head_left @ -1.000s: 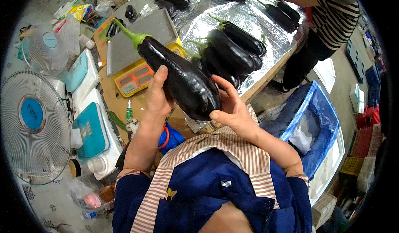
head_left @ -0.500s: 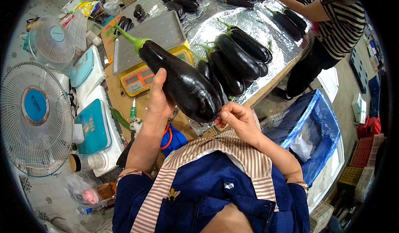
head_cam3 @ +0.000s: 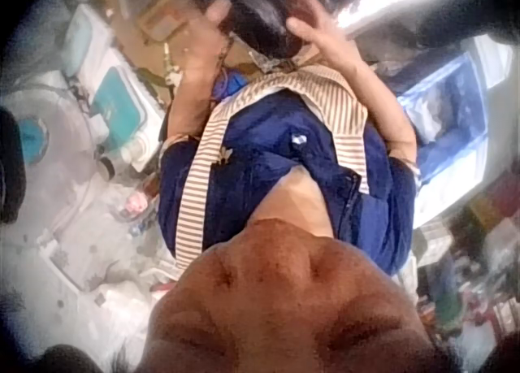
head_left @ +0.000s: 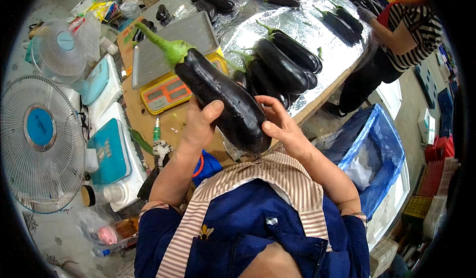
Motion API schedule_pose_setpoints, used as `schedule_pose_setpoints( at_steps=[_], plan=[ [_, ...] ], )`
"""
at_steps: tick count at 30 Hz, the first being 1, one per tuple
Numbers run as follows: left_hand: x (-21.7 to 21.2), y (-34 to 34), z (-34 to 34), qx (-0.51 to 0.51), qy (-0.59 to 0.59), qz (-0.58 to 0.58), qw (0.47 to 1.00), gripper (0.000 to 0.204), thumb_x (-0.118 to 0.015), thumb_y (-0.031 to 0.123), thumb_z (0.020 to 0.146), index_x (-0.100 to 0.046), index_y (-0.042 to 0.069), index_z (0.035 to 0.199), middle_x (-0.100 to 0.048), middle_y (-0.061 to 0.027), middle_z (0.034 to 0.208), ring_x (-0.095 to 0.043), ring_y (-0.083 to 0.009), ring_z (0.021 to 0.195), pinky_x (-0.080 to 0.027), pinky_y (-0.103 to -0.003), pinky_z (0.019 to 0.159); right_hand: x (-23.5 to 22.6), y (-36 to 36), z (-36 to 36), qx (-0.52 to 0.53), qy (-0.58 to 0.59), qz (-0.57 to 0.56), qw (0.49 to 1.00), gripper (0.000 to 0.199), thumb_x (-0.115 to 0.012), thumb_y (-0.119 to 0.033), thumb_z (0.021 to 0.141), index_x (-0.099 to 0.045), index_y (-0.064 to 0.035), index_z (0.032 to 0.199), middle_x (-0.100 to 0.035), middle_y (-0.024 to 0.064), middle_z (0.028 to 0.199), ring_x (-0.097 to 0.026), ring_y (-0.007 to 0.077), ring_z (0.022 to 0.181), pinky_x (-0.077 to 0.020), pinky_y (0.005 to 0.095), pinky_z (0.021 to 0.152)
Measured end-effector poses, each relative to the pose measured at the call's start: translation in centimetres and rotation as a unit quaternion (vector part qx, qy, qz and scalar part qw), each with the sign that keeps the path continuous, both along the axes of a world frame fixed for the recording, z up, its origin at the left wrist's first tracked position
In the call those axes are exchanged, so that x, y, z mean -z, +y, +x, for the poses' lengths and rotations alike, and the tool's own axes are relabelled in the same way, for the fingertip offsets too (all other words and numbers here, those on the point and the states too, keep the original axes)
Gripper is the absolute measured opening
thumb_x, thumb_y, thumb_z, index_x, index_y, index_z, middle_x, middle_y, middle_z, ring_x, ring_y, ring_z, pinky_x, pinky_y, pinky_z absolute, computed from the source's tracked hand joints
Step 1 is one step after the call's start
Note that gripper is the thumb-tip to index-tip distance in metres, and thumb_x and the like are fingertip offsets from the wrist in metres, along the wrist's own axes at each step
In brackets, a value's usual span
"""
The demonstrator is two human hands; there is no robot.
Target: The person picks up eggplants from a blue crate, trims the green stems using scissors, and places the trimmed eggplants onto a table covered with aluminum foil. The person repeats this process for multiple eggplants, handling them one at a time.
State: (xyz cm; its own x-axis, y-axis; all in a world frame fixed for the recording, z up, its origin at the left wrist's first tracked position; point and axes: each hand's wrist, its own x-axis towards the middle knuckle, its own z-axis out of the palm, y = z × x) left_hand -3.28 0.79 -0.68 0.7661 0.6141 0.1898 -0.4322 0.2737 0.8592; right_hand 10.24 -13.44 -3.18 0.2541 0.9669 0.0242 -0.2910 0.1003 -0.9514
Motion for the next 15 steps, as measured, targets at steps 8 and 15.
schedule_pose_setpoints(
  at_steps=[8,15],
  plan=[
    [0.4,-0.6,0.6,-0.004,0.085,-0.015,0.996,0.050,-0.059,0.020,0.079,-0.041,-0.001,0.121,-0.055,-0.0113,0.110,-0.056,-0.0211,0.099,-0.045,-0.034,0.088,0.3,0.0,-1.0,-0.037,0.178,-0.013,0.983,0.081,-0.074,-0.027,0.072,-0.027,-0.0058,0.134,-0.045,0.0062,0.122,-0.045,0.0165,0.112,-0.0347,0.0309,0.097],
    [0.0,-1.9,1.0,0.008,0.069,0.087,0.994,0.075,-0.069,0.011,0.074,-0.022,0.002,0.132,-0.043,-0.0097,0.119,-0.045,-0.0182,0.110,-0.035,-0.032,0.097,0.5,-0.2,-1.4,0.021,0.108,0.026,0.994,0.086,-0.076,-0.015,0.069,-0.024,-0.0053,0.136,-0.041,0.0060,0.123,-0.042,0.0162,0.115,-0.0329,0.0300,0.098]
  ],
)
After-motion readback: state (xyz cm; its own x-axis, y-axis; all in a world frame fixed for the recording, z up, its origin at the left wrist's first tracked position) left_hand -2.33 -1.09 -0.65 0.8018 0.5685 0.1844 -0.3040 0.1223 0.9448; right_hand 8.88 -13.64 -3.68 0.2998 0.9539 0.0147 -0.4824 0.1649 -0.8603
